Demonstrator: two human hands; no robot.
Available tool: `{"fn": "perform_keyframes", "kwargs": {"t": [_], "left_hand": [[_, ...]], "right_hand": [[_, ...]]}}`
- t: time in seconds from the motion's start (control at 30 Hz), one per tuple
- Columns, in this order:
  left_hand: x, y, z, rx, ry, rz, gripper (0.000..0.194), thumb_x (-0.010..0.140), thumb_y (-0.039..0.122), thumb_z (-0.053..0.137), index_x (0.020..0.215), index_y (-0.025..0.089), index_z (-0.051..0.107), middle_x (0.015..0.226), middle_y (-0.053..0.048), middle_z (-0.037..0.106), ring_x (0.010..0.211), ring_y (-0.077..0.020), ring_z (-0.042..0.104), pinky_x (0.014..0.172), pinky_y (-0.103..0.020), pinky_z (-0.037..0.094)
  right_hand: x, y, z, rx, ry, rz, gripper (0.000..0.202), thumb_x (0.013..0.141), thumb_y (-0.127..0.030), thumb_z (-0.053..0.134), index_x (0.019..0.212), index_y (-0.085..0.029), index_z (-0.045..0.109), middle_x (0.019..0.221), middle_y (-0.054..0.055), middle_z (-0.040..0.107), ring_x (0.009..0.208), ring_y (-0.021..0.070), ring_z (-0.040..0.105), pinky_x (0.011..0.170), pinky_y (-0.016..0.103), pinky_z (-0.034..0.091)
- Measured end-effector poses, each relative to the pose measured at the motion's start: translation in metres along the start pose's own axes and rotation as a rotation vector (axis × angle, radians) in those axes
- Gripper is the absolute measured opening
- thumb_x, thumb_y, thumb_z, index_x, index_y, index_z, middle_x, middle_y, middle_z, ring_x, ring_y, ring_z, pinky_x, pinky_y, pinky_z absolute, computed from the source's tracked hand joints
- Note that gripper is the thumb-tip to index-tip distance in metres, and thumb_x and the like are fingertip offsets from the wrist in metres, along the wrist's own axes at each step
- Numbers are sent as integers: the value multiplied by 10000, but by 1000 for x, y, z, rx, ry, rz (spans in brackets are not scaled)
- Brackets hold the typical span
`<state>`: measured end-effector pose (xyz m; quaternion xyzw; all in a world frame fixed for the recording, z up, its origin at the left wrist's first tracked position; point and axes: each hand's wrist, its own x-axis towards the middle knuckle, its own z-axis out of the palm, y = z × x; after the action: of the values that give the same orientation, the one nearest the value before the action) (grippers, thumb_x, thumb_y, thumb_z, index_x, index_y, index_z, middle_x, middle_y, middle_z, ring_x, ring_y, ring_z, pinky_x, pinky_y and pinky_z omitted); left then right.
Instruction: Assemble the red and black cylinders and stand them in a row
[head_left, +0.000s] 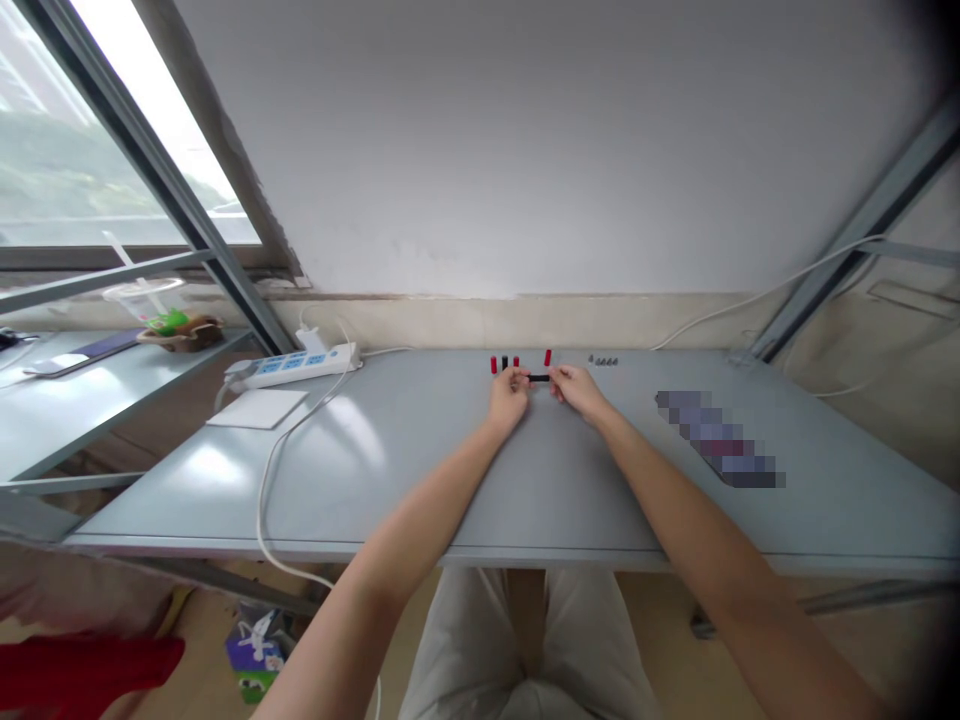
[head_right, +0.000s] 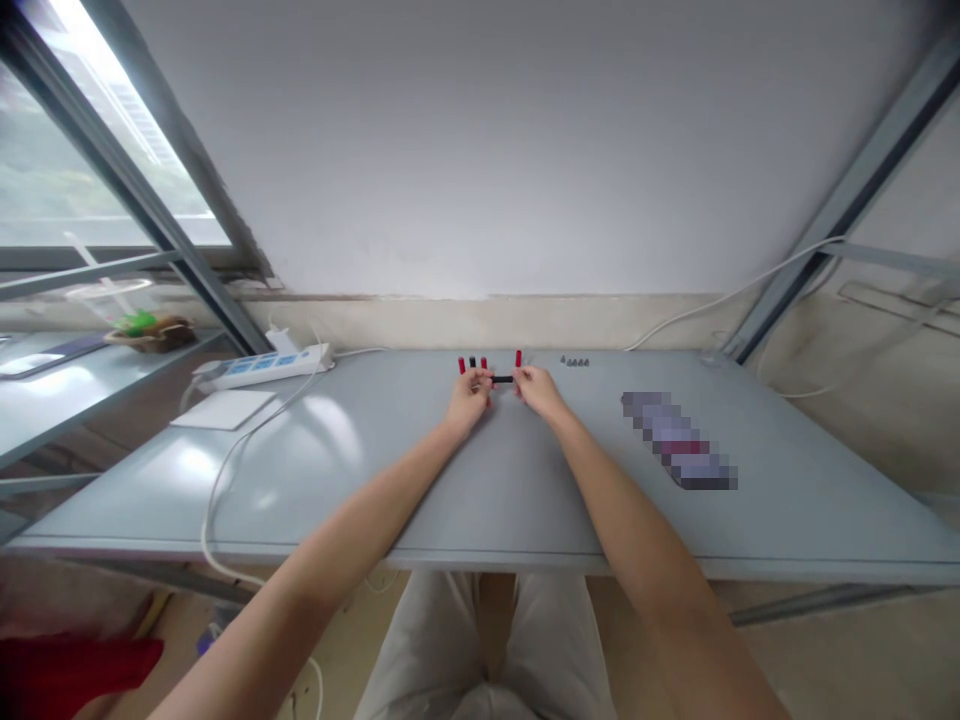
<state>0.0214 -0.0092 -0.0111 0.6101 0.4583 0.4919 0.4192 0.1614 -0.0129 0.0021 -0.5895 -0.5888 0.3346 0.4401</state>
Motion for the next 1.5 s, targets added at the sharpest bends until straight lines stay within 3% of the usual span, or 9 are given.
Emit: {"fn": "perform_keyframes", "kwargs": {"t": [0.33,0.6,0.77,0.97,1.23,1.37,1.5], "left_hand": [[-4,8,-3,-62,-28,-132,198,813,180,526,994,130,589,881,-76,661,457,-28,463,454,-170,388],[-5,11,-4,-121,-27,-167,190,806,154,531,984,126,594,895,-84,661,471,-24,456,451,-161,397],[-3,10,-4,-114,-1,-165,188,818,164,518,982,127,600,874,-83,659,480,-31,455,447,-162,402],[0,7,-9,-94,74,-177,175,846,230,504,963,130,587,837,-70,640,469,-29,435,446,-164,396],[6,-2,-9,-6,153,-90,177,888,272,427,918,134,535,782,-47,624,451,-33,419,454,-164,371],[6,-4,-8,14,88,-38,161,840,276,509,857,124,560,728,-47,632,444,-50,437,472,-194,380],[4,-6,-6,41,-46,25,135,794,256,566,812,124,589,692,-41,635,494,-74,497,501,-204,398]], "right_hand": [[-3,-5,-4,112,-33,9,198,811,-330,488,706,-166,528,606,4,555,466,80,421,495,217,357],[0,-3,-13,-16,-95,-111,221,806,-344,515,869,-150,598,679,42,640,557,113,510,571,234,403],[2,1,-16,-74,-126,-181,223,813,-282,507,943,-145,625,761,62,669,736,147,603,697,265,443],[1,6,-18,-314,-99,-249,217,799,-217,537,975,-155,647,926,72,676,771,144,601,757,280,443],[0,8,-19,-616,-69,-308,133,773,-139,549,856,-151,652,906,92,644,845,168,577,781,274,413],[2,9,-20,-513,-43,-308,121,752,-178,570,852,-149,633,877,68,615,794,148,550,740,267,417],[2,8,-14,-284,-165,-276,214,775,-297,546,908,-146,619,715,11,587,641,122,518,633,247,412]]}}
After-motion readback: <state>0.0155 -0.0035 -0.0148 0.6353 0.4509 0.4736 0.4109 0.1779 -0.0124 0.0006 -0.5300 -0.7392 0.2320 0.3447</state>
